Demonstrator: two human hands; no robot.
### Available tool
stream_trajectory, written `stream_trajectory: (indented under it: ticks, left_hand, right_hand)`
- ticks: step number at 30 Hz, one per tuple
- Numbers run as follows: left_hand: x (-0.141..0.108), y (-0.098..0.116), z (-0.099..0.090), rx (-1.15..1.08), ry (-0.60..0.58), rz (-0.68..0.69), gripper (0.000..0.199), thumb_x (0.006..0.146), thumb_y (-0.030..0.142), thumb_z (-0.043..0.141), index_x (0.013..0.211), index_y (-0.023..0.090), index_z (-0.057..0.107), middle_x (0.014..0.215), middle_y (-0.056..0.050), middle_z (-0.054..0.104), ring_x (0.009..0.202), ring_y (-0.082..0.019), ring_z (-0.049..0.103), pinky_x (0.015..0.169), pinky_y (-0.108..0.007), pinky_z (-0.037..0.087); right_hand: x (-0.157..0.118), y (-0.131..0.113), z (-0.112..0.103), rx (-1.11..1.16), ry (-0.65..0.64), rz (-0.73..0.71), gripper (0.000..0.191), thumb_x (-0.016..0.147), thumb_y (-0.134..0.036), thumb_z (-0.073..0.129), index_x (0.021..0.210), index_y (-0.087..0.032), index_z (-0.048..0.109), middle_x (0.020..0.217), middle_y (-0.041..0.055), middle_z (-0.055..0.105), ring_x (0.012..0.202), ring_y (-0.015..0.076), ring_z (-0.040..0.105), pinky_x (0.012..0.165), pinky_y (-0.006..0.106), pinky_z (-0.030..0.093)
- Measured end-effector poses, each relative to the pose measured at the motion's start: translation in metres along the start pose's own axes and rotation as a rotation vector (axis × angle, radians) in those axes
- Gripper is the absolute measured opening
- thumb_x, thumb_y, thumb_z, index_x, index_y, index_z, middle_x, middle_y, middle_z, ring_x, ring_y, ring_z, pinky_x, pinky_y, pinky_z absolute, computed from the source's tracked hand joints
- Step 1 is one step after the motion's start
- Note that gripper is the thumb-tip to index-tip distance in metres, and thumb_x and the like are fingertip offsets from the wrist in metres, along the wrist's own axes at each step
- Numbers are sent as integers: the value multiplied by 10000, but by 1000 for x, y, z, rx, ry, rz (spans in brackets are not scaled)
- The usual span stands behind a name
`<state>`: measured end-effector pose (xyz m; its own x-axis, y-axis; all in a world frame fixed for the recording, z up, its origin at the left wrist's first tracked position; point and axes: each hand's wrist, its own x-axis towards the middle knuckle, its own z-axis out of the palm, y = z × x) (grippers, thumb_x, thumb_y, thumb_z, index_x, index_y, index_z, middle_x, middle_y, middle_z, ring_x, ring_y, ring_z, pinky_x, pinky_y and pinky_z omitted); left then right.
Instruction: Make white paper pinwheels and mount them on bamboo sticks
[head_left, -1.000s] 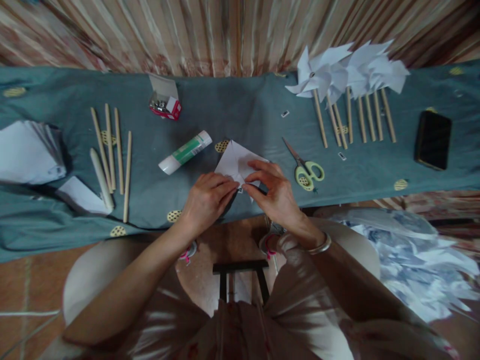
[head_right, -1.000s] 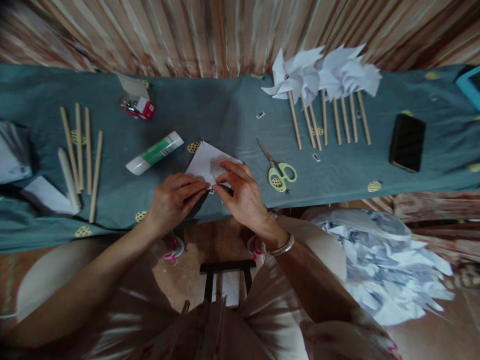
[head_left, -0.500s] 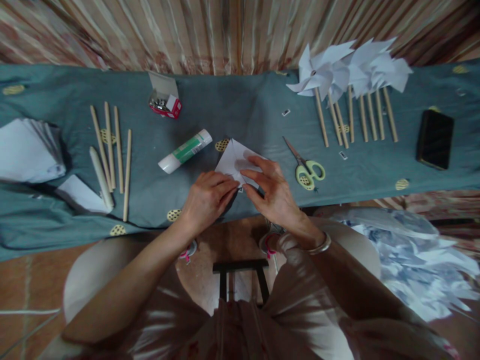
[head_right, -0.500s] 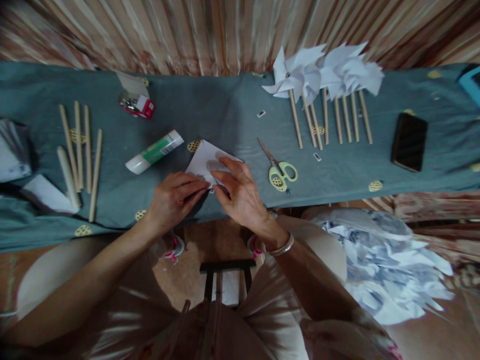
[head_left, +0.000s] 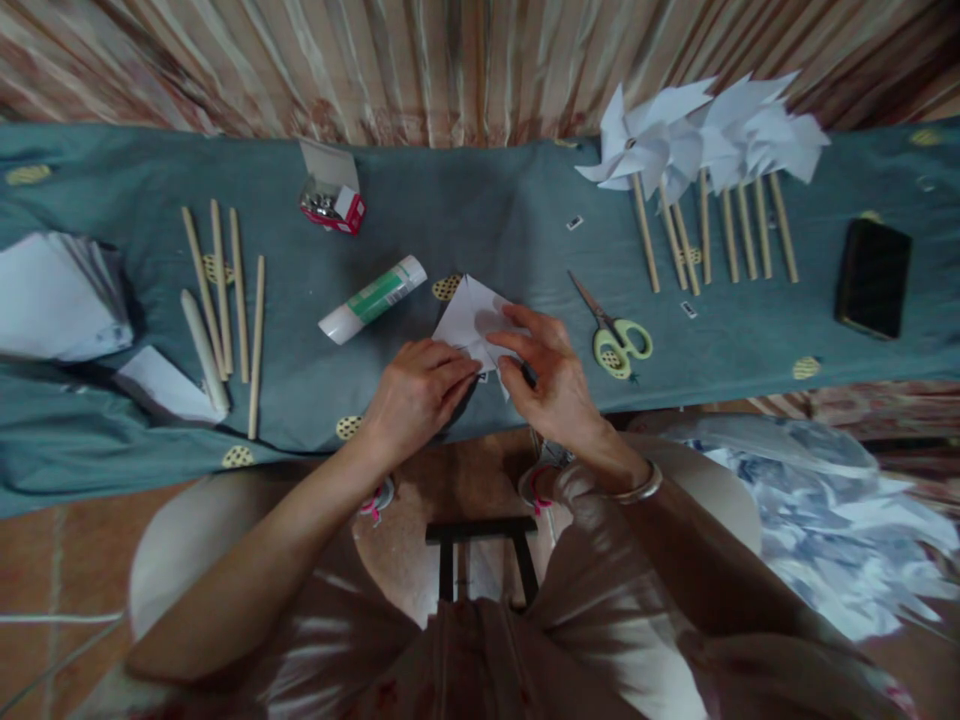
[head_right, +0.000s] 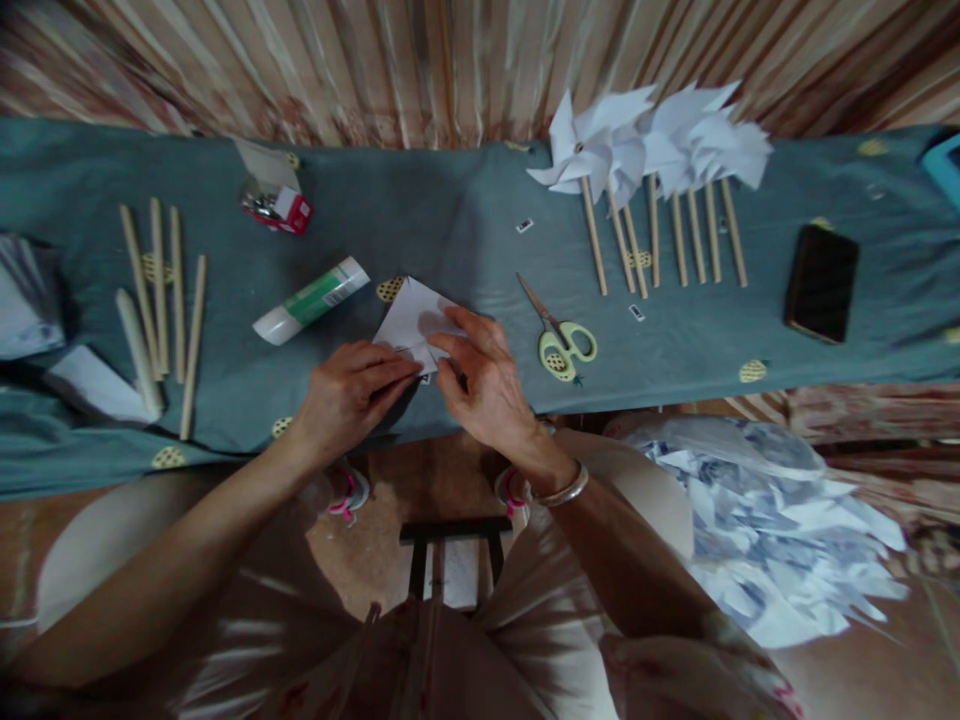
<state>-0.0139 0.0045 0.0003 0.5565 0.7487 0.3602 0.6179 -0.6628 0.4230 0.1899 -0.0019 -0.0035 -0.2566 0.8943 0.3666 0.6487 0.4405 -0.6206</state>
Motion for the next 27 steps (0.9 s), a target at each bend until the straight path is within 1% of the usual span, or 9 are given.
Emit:
stream_trajectory:
  ticks: [3,8,11,14,16,19,22,27]
  left_hand:
    - [0,0,0,6,-11,-8,215,976,252,534,1026,166,725,934,-72,736,867,-194,664,760,-316,487]
    - [0,0,0,1,-14,-15,215,975,248,535,1018,168,730,941,-76,738,880,-198,664,769,-323,486]
    - [0,0,0,-4,-25,-24,221,976,252,532,1022,172,732,942,-76,738,880,-197,664,771,-325,491]
    - [0,0,0,-6,-26,-19,242,981,261,516,1025,164,733,939,-84,737,865,-198,658,761,-332,494]
    - [1,0,0,0,-22,-13,245,983,262,512,1016,155,730,931,-86,736,854,-198,656,752,-331,490]
    - [1,1,0,25,-17,-10,237,983,274,518,1008,159,723,910,-77,733,840,-195,660,742,-325,487]
    - [1,2,0,46,-1,-3,231,980,281,525,1015,158,718,910,-79,724,852,-202,667,748,-330,492]
    - [-1,4,0,75,9,6,215,975,271,531,1021,155,706,926,-81,707,881,-205,663,760,-326,486]
  right_hand:
    - [-1,0,1,1,-3,-19,272,897,-182,528,1113,-213,691,1371,109,591,1265,274,533,1073,503,466]
    - [-1,0,3,13,-38,-29,301,908,-162,502,1132,-232,689,1424,87,549,1313,277,488,1100,523,440]
    - [-1,-1,4,-30,-54,-45,318,907,-137,487,1129,-234,692,1432,78,537,1317,266,478,1111,500,438]
    - [-2,-2,5,-78,-87,-61,337,897,-118,476,1139,-226,685,1438,82,523,1325,278,463,1119,505,431]
    - [-2,-2,4,-88,-117,-48,364,884,-103,471,1154,-243,670,1454,73,506,1333,291,454,1112,519,432]
    - [-2,-3,4,-89,-147,-1,394,879,-91,454,1154,-297,648,1480,34,481,1347,300,441,1092,551,438]
    - [-1,-4,5,-112,-158,6,383,879,-90,442,1138,-291,641,1487,36,475,1348,309,435,1069,579,440]
    - [-1,-7,9,-124,-146,-23,386,877,-90,449,1152,-294,627,1466,33,503,1322,284,448,1070,557,435]
